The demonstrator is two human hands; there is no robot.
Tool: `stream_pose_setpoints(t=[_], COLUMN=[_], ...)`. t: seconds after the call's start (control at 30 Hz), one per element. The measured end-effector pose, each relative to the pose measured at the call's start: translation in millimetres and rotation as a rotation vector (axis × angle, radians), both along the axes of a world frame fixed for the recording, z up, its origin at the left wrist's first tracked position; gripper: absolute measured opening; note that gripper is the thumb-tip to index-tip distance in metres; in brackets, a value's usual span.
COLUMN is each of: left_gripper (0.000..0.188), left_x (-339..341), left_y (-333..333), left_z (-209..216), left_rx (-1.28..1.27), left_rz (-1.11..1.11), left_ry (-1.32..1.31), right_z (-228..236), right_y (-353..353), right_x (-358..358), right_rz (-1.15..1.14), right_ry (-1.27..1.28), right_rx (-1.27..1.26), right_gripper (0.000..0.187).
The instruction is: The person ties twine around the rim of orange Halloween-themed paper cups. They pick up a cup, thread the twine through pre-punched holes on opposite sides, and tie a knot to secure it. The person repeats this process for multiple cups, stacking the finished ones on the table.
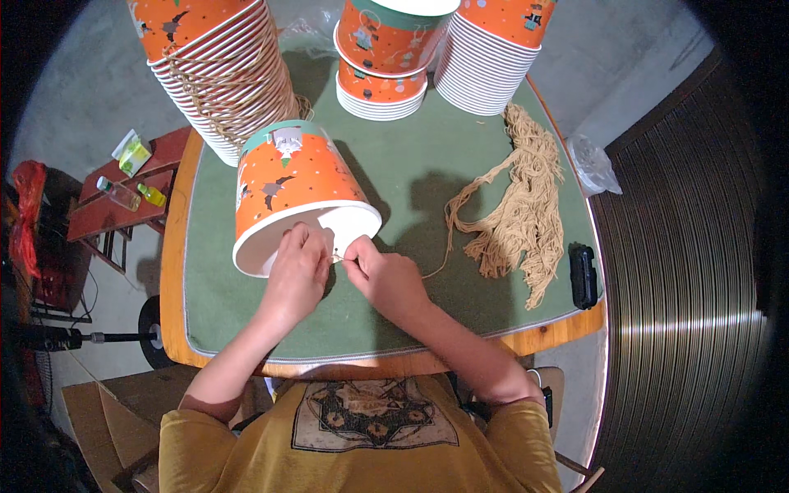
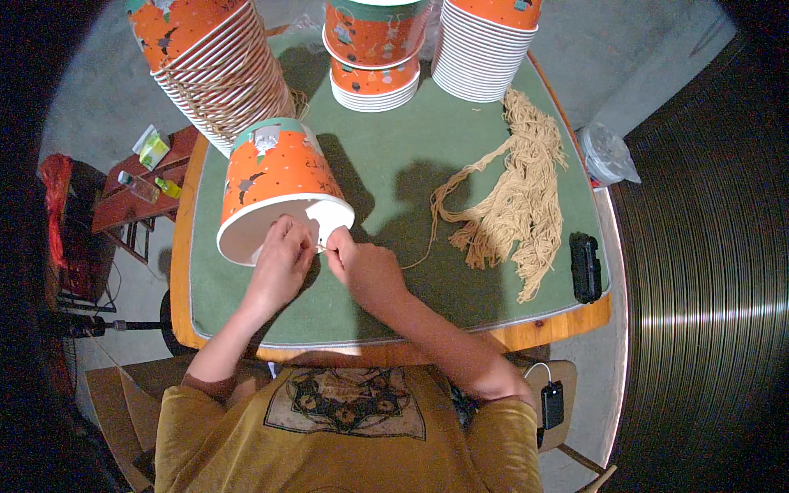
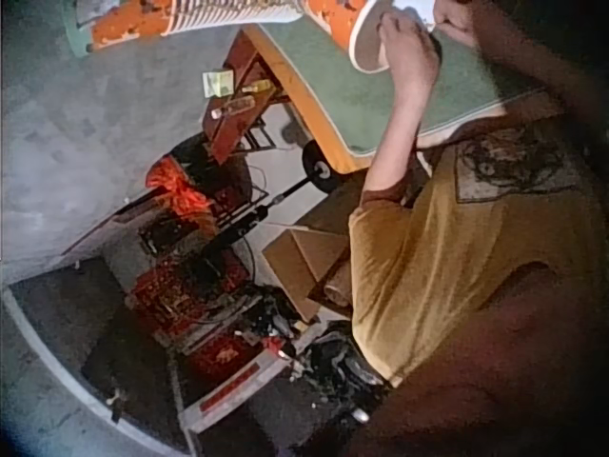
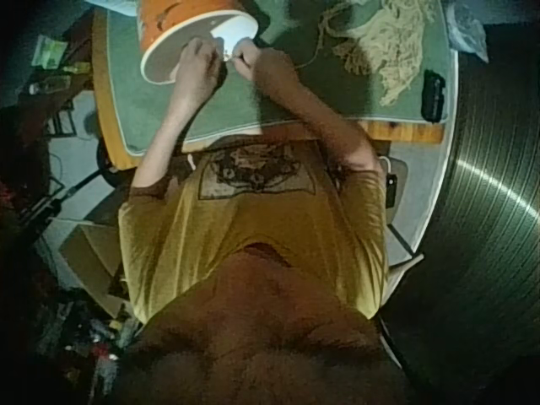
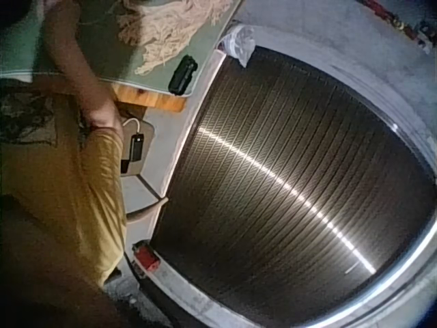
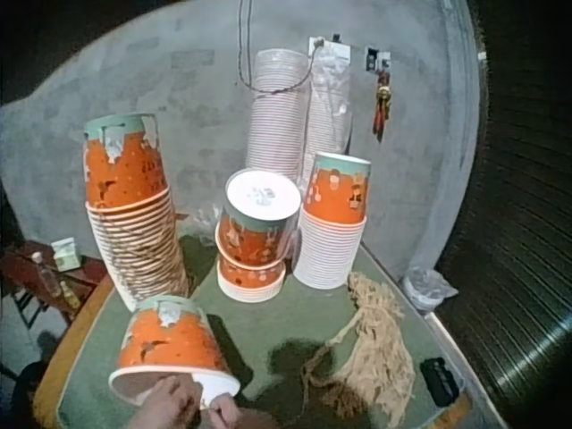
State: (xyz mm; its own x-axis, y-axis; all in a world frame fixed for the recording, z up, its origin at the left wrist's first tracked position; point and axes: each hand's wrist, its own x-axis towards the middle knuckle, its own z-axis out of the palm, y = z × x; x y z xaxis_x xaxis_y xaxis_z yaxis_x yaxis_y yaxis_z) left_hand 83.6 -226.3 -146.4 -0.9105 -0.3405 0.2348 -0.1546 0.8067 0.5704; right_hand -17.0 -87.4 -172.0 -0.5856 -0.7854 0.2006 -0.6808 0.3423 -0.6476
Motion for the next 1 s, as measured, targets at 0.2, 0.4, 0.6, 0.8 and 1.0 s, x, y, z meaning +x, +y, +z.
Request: stream_pose_setpoints(t=[0.2,0.4,0.6,0.8,1.0], left_gripper=[0.015,0.018,0.015,0.014,0.011], left_x=[-3.2,-10.5,-13.6,-13.9,-6.9], left_y=[-3.6,-16.8,-14.3,-12.3,-11.8], left_z=[-1.4,-4.0,-2.9,-11.9,-9.0], left_rx=[0.044,0.230,0.379,0.472,0.234], left_rz=[-0.009,0.007,0.050,0.127,0.002], left_ry=[-0.007,-0.129,-0.060,-0.139,0.015], right_z=[0.5,-4.1,-3.6,-4.6,-1.6], right_y=[3.6,5.9,6.2,5.0,3.8], right_x=[3.2,4.6,7.3,7.5,5.2], right_rz=[0.068,0.051,0.056,0.074,0.080], right_ry=[0.109,0.126,0.116,0.131,0.068], right_rx=[0.030,0.003,0.028,0.018,-0.045], right_gripper=[0.018,0.018,0.019,0.019,0.015])
